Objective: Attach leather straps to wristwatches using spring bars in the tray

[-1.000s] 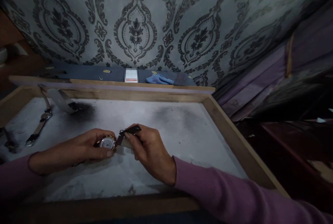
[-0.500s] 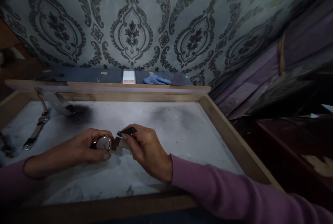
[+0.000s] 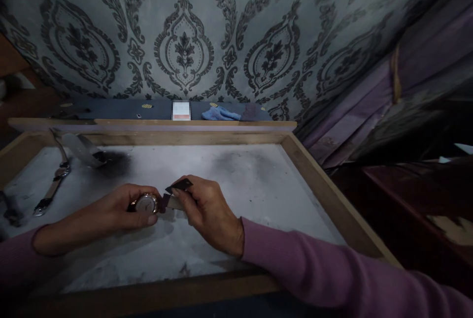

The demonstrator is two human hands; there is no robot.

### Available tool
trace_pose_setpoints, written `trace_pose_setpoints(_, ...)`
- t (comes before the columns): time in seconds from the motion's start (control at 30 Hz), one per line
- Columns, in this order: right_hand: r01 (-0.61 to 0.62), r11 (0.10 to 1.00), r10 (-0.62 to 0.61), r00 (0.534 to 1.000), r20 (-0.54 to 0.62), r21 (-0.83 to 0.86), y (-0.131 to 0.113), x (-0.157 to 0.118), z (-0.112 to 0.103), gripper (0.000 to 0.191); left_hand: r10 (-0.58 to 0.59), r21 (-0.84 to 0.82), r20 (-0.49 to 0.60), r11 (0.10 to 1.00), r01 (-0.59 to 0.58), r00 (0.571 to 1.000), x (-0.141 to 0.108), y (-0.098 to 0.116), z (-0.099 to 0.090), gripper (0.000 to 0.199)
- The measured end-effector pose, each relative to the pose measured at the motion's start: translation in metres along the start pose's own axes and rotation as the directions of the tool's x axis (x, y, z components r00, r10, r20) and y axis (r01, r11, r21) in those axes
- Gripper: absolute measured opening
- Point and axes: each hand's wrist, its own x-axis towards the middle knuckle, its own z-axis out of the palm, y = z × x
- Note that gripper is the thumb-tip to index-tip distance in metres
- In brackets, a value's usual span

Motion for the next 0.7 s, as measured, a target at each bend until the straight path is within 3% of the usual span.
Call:
trace_pose_setpoints(0.2,0.062,0.996,-0.061,0.998,0.012,-0.066,-0.0017,0.0011,-0.0018,0.017,0.083,0.169,-0.074,0.983,-0.070,0.994,-0.0003,0.0020,0.0041,0.020)
trace_pose_setpoints(0.43,0.120,0.985,-0.114,0.992,0.054,-0.120,0.0016,-0.0026,-0.0016,0.016,0.147,0.505,-0.158,0.862,-0.047,0.976,-0.0046,-0.0006,0.0050,0.016)
trace_pose_setpoints(0.7,0.151,0.973,-0.139,0.987,0.079,-0.174,0.0035,-0.0036,-0.0001,0.017,0.212,0.622,-0.147,0.780,-0.077,0.966,-0.0061,-0.0054,0.0050,0.019)
